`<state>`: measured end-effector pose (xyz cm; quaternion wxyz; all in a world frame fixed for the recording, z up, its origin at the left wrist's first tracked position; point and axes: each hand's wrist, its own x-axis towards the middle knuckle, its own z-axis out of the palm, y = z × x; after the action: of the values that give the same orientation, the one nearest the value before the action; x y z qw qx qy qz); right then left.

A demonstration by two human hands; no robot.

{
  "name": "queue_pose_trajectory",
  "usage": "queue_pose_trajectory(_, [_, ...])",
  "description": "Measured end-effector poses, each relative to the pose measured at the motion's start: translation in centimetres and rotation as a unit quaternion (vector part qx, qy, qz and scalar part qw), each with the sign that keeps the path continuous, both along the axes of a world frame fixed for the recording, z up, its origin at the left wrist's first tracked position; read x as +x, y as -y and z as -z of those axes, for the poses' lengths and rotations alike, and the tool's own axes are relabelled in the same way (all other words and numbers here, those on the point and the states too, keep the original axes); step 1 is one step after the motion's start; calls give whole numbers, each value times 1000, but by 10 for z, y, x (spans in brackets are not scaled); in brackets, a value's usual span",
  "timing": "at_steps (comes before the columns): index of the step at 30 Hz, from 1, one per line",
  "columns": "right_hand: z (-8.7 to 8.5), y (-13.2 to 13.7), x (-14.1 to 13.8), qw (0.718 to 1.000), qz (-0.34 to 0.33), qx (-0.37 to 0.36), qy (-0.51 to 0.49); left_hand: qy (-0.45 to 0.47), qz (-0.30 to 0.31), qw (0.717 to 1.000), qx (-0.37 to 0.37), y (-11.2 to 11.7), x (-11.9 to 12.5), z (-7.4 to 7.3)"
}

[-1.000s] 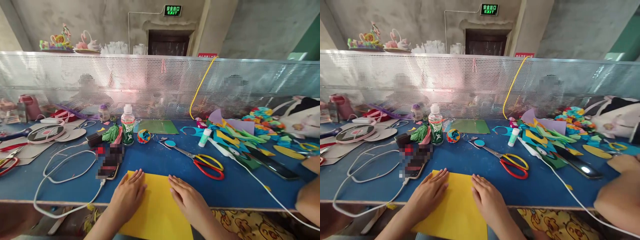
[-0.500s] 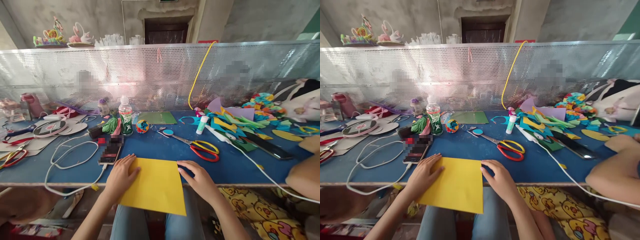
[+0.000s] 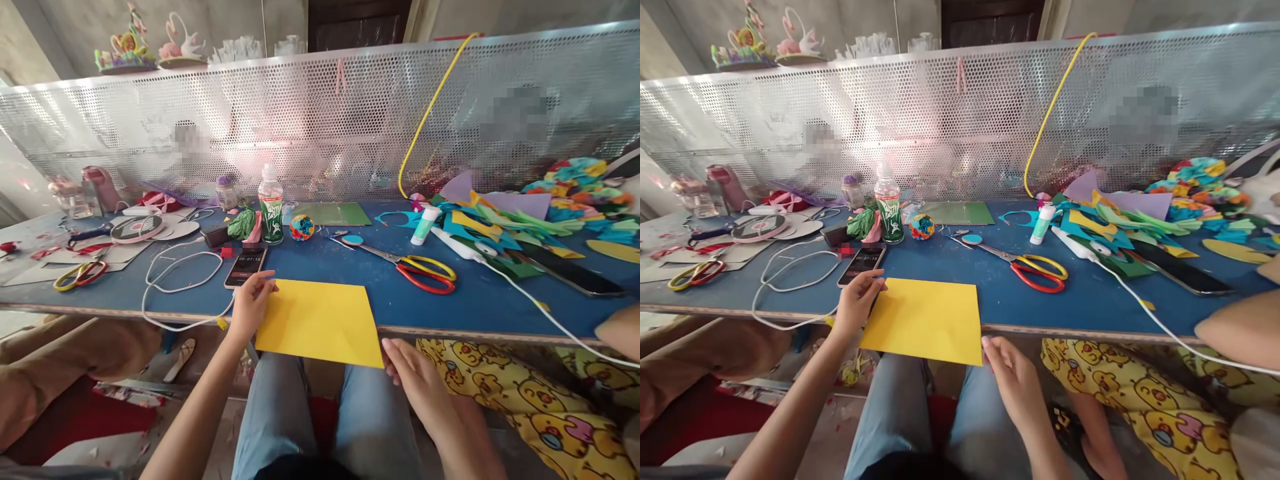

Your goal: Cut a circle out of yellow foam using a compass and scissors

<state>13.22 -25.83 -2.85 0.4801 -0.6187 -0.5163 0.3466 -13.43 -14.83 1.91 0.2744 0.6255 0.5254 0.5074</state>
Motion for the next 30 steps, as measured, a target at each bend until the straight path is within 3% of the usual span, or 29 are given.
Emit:
queue_pose_trajectory(4, [2,-9,-10,984,-41,-75,-156,154,-31,986,-49,19,-8,-4])
queue_pose_trajectory(7, [0,-7,-18,974,-49,-70,-208,173,-64,979,-82,50,-22,7])
queue_pose_trajectory(10, [-1,2,-22,976,-15,-68,-206,189,-102,974,-65,83,-42,37])
queue_pose_trajectory(13, [-1,9,-22,975,-4,-82,-205,205,-112,963,-132,106,-63,75])
queue_pose_trajectory(16, [-5,9,-18,984,-12,-91,-151,163,-45,966,-196,116,-75,105])
queue_pose_trajectory(18, [-12,8,-12,996,-4,-48,-70,126,-7,971,-203,119,-77,115])
queue_pose_trajectory(21, [-31,7,-1,996,52,67,29,48,45,973,-221,122,-69,117])
queue_pose_trajectory(25, [-54,6,13,965,156,192,83,-45,113,962,-246,128,-51,114])
queue_pose_trajectory(30, [-52,2,20,959,113,203,160,-88,139,955,-246,135,-35,111])
